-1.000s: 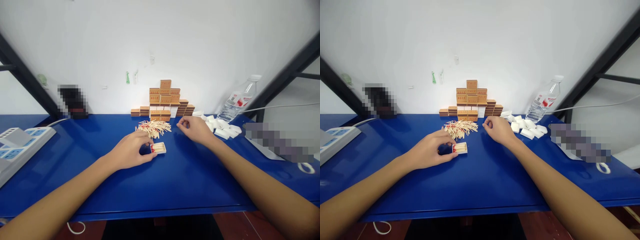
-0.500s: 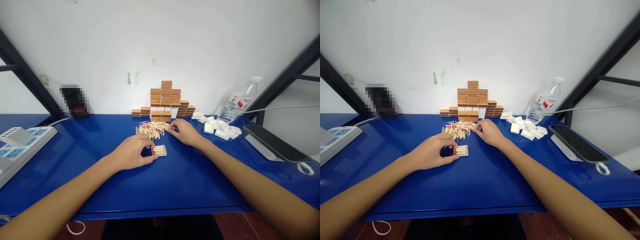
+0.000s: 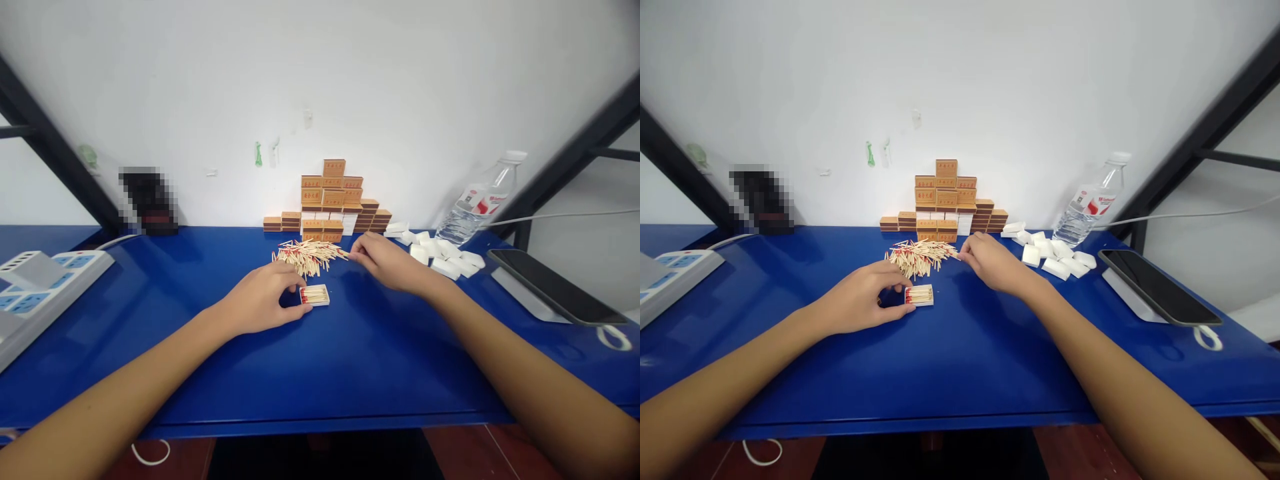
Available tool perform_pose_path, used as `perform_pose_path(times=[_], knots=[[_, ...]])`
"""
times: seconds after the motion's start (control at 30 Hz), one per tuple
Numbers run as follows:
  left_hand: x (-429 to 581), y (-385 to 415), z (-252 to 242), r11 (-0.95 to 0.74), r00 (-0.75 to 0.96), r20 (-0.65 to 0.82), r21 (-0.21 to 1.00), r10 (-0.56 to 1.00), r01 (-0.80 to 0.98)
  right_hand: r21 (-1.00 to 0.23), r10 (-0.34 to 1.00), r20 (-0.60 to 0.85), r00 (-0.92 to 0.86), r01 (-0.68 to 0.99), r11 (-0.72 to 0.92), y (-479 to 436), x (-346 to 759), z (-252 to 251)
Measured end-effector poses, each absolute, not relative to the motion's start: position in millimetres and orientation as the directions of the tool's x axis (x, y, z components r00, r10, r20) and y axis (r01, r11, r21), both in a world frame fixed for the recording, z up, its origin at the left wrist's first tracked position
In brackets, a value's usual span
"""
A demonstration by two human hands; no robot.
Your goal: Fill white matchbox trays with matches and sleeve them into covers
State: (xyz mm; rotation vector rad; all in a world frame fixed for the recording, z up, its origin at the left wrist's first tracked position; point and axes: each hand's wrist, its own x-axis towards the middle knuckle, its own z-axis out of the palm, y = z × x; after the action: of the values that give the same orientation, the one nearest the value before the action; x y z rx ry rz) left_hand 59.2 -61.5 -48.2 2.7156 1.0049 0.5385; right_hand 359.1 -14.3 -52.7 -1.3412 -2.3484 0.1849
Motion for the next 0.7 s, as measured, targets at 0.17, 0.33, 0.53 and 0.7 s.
perform_pose_path(times=[0.17, 0.33, 0.53, 0.7], knots=[[59, -61, -49, -0.744, 0.690, 0.281, 0.297, 0.667, 0.598, -0.431, 0.780, 0.287, -0.557, 0.652, 0.624, -43, 333, -48], [59, -61, -50, -0.739, 0.690, 0.269, 0.291, 0.672, 0.607, -0.491, 0.744, 0.237, -0.624, 0.584, 0.646, -61, 310, -51], [60, -61, -49, -0.738, 0.696, 0.254, 0.302, 0.672, 0.603, -0.459, 0.724, 0.241, -0.646, 0.581, 0.672, -62, 305, -57], [60, -61, -49, -0.742, 0.700, 0.254, 0.305, 0.668, 0.598, -0.462, 0.724, 0.247, -0.644, 0.579, 0.672, -60, 304, -60]])
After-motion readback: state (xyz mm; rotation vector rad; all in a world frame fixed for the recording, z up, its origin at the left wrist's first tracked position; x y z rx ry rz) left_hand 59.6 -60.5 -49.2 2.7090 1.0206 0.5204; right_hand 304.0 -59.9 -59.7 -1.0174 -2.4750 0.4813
